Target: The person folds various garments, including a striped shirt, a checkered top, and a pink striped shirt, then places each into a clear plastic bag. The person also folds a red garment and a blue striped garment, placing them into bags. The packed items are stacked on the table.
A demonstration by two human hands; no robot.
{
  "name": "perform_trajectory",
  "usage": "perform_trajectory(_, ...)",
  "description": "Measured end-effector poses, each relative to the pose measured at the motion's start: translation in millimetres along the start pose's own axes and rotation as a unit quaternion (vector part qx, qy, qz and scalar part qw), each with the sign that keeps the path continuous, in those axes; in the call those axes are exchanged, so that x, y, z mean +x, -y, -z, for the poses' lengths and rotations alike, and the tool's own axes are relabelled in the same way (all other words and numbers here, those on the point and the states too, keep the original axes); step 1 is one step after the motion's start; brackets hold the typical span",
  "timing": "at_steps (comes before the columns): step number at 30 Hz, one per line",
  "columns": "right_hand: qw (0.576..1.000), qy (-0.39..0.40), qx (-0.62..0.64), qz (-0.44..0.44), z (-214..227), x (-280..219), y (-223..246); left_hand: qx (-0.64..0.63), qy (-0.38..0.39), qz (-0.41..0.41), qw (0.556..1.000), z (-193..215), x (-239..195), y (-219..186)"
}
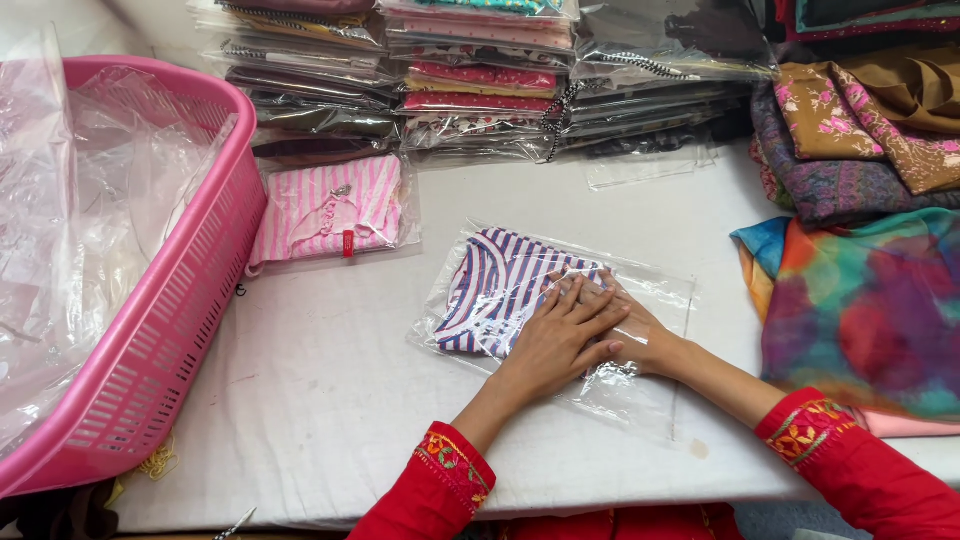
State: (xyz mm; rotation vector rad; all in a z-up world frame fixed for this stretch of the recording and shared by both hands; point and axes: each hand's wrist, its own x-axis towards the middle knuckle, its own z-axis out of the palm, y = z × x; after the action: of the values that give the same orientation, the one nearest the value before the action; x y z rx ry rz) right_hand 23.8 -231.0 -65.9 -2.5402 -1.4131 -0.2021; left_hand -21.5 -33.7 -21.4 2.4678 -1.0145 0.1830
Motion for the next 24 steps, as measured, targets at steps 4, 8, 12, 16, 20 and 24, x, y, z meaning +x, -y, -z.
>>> perform_trajectory(4,1.000,0.007,0.003,-0.028,29.5,8.2,19.5,-0.010,-0.040,0.015,0.999,23.4,-1.9,9.2)
perform_trajectory(8,0.987,0.043,0.120,-0.096,52.7,9.7,33.4,-0.103,-0.279,0.182,0.937,92.0,-25.7,48.7)
perform_trajectory(12,0.989,0.040,0.117,-0.085,48.5,5.4,29.3,-0.022,-0.196,0.442,0.875,137.4,-81.8,88.4)
perform_trajectory(16,0.991,0.047,0.090,-0.086,49.1,8.0,35.3,-0.184,-0.062,0.563,0.803,134.6,-111.5,115.3)
perform_trajectory(20,0.993,0.009,0.097,-0.071,46.5,7.1,32.5,-0.264,-0.087,0.532,0.800,123.4,-115.6,134.1)
perform_trajectory(24,0.994,0.009,0.079,-0.075,41.0,6.6,28.1,-0.282,-0.086,0.514,0.806,121.1,-115.1,136.5)
